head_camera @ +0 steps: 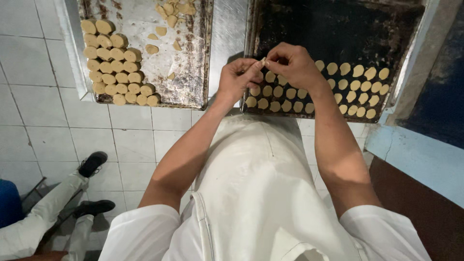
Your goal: The person picks up dough pieces from one tray and places them into rows on another tray by hand.
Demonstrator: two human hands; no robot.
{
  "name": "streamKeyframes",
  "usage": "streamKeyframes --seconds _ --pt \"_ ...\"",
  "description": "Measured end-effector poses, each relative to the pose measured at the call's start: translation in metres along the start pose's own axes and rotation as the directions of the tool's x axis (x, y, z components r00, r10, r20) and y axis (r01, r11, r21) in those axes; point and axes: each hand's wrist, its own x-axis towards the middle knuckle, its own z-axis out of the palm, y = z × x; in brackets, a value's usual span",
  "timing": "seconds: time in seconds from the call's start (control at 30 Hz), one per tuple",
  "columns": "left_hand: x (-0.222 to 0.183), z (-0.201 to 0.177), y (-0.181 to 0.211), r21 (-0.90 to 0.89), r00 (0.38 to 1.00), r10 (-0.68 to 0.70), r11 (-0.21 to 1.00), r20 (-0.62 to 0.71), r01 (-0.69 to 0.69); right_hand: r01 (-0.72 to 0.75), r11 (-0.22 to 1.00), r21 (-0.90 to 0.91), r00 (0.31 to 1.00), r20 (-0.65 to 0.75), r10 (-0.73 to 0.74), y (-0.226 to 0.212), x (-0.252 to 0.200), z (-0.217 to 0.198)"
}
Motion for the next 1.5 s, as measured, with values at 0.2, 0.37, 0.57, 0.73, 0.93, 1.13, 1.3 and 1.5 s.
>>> streamKeyframes --seconds 0.2,0.37,0.57,0.73,0.93,1.13,1.3,1.5 --pt "0.0 -0.008 -0.002 0.083 1.0 0.008 0.996 0.01 -0.009 0.096 0.995 0.005 0.995 0.012 -0.096 -0.021 -0.003 0.005" --pt "-0.003 -0.013 -0.006 0.066 0.999 0.032 0.997 -0.042 -0.029 0.049 0.997 -0.054 0.998 -0.027 -0.05 -0.02 -0.002 0.012" --pt "-0.005 -0.015 -0.005 0.116 0.994 0.003 0.993 -0.111 0.01 0.015 0.985 -0.171 0.998 -0.057 -0.025 0.01 0.004 0.019" --pt "-0.009 -0.024 0.0 0.101 0.991 0.01 0.995 -0.135 0.004 -0.044 0.882 -0.47 0.98 -0.191 -0.053 0.029 0.005 0.009" --pt "-0.006 -0.017 -0.002 0.129 0.998 0.069 0.989 -0.002 -0.068 0.03 0.977 -0.212 0.995 -0.088 -0.049 0.013 0.006 0.019" --pt "-0.009 -0.025 0.006 0.188 0.983 0.08 0.981 -0.163 -0.049 0.028 0.993 -0.117 0.996 -0.081 -0.038 0.019 0.012 0.018" --pt "-0.004 -0.033 0.02 0.184 0.971 0.168 0.973 -0.17 -0.137 0.042 0.939 -0.341 0.96 -0.246 -0.132 0.036 0.007 -0.009" --pt "0.015 -0.046 0.051 0.43 0.89 0.235 0.902 -0.39 -0.05 0.021 0.924 -0.382 0.954 -0.269 -0.133 -0.003 0.007 -0.008"
